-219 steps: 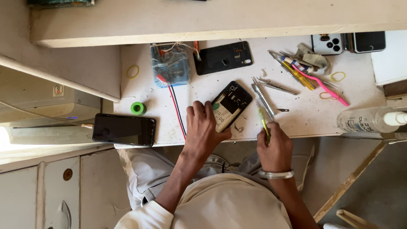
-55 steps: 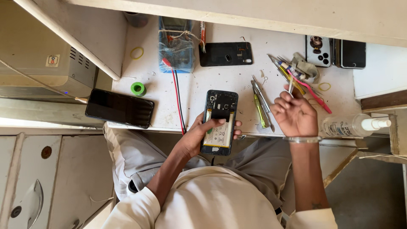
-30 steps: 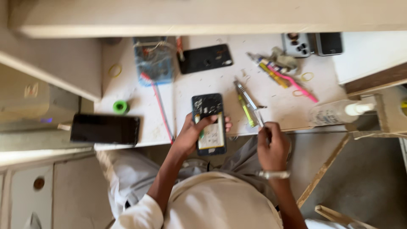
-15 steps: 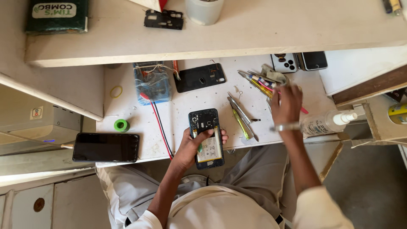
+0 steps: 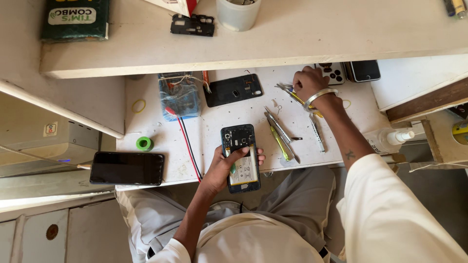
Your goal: The person pries open the back cover of a smartphone on a workbench and works on its internal battery, using a small handheld tool to pry and manipulate components inside the phone. They lift and reposition the phone repeatedly while continuing to work on the battery area with the tool.
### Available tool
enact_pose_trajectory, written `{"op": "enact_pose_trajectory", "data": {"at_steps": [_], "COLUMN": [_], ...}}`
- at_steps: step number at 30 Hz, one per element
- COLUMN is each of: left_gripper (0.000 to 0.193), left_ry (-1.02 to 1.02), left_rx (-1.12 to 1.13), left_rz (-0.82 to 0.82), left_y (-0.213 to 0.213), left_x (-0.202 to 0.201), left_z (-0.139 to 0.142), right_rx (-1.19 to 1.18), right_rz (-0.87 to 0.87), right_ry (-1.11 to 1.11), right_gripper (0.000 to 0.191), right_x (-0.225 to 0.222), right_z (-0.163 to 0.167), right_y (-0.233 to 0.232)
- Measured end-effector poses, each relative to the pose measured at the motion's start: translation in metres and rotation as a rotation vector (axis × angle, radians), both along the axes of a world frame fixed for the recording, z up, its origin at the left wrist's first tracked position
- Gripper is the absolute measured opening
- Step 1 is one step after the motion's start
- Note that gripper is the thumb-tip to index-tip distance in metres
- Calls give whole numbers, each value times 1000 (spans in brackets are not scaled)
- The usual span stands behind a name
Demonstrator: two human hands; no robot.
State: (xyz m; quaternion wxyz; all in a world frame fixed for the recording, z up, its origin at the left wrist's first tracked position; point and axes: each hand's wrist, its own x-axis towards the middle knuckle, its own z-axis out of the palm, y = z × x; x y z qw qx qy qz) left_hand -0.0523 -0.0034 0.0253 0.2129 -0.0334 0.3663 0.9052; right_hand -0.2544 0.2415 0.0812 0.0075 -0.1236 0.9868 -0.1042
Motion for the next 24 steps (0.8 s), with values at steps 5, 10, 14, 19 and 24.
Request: {"op": "enact_pose_trajectory", "data": {"at_steps": [5, 10, 14, 19, 24], "left_gripper": [23, 23, 23, 22, 23], "left_ry": [7, -1, 8, 30, 22], "left_rx": [5, -7, -9, -16, 73], "left_rz": [11, 10, 12, 23, 65], "left_y": [2, 1, 3, 2, 1], "left_x": [0, 0, 0, 2, 4], "left_z": [-2, -2, -4, -6, -8], "right_rx": [121, 97, -245, -871, -1050], "right_rz": [146, 192, 350, 269, -133], "right_ry": [112, 350, 655, 385, -61], "right_gripper": [4, 13, 9, 15, 20], "right_x": [4, 9, 17, 79, 205], "right_z": [3, 13, 20, 17, -18], "right_y": [2, 11, 25, 19, -27]}}
